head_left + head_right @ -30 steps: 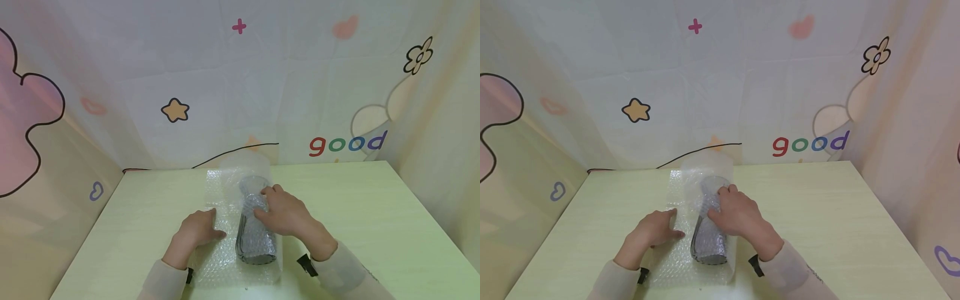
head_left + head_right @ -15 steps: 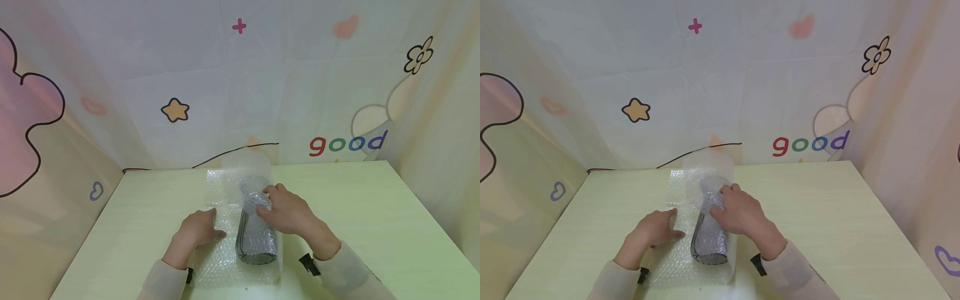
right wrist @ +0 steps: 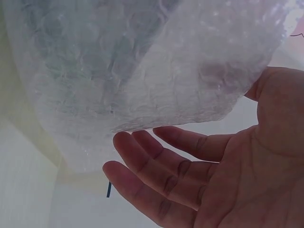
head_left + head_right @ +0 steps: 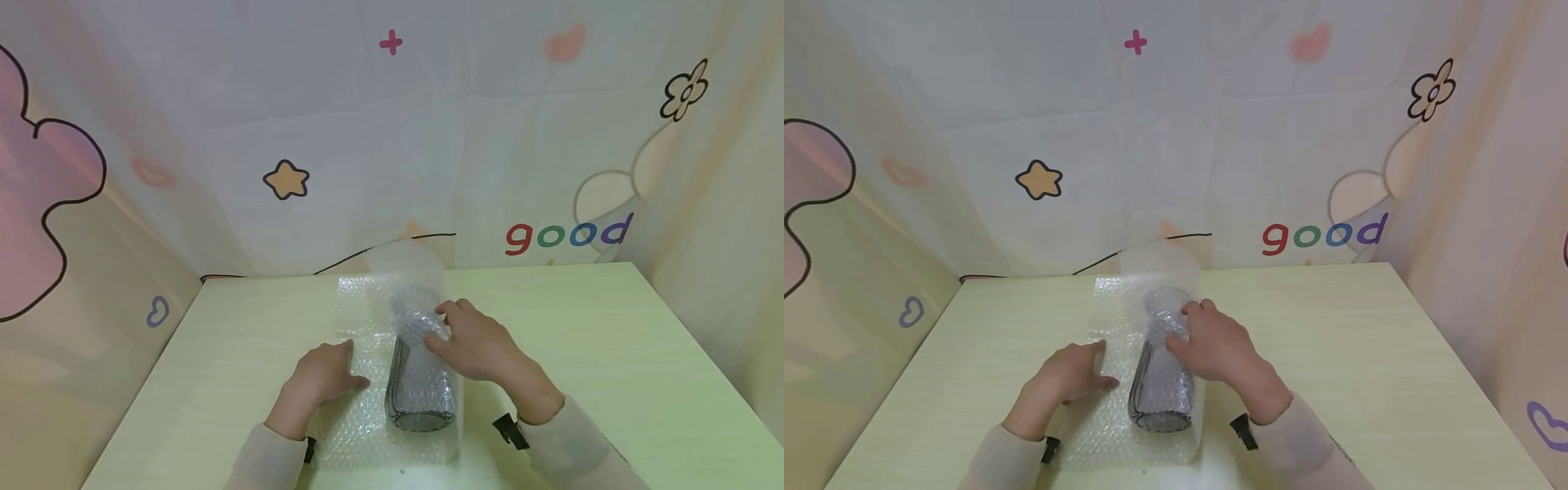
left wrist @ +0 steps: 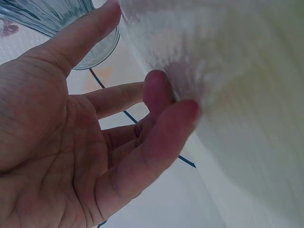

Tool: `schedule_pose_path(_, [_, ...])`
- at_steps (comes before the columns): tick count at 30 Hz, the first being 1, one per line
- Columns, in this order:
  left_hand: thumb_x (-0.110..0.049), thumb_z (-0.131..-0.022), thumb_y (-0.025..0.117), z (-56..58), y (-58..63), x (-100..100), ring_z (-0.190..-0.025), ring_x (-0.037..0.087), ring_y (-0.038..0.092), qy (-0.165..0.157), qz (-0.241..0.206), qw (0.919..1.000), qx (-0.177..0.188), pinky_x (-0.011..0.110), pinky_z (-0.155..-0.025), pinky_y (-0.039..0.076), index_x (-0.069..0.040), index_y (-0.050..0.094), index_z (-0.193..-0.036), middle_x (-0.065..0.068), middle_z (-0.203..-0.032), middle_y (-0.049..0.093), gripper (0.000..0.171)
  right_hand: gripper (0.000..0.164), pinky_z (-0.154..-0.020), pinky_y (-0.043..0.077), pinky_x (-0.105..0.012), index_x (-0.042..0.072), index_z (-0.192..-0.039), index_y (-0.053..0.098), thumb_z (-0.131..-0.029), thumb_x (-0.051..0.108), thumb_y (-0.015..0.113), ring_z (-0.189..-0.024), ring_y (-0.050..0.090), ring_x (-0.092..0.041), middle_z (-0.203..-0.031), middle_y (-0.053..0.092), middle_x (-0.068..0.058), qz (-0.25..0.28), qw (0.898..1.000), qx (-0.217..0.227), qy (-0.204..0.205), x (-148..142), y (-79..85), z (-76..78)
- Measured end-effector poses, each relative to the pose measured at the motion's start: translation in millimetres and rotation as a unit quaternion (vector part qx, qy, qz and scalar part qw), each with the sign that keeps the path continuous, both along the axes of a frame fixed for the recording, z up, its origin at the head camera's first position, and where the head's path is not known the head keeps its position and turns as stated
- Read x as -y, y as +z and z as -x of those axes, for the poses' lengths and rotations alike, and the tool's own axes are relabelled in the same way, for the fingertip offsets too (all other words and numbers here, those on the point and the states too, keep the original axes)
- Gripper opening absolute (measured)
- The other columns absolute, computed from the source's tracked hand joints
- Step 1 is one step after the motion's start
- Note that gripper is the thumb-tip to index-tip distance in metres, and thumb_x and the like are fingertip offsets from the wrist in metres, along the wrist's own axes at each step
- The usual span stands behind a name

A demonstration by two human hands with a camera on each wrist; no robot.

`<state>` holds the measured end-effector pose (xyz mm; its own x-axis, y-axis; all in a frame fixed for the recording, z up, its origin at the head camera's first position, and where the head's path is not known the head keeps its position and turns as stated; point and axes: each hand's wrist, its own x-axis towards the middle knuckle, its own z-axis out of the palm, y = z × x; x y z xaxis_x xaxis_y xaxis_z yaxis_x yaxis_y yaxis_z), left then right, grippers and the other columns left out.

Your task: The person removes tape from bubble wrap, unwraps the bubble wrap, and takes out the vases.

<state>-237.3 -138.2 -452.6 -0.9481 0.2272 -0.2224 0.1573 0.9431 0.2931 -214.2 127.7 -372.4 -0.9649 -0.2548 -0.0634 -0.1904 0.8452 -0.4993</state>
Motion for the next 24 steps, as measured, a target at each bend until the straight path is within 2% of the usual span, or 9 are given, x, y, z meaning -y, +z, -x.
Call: schedule_pose_path(24, [-0.042, -0.084, 0.085, -0.5, 1.3, -1, -0.115, 0.043, 0.069, 0.0, 0.0, 1.0, 0.005, 0.055, -0.092, 0.057, 0.002, 0.05, -0.149, 0.024, -0.131, 0.069, 0.087, 0.053, -0.089, 0.054, -0.053, 0.005, -0.142, 0.056, -0.101, 0.038, 0.059, -0.109, 0.068, -0.03, -0.134, 0.061, -0.014, 0.017, 1.0, 0.006, -0.007, -11, -4.4, -1.3])
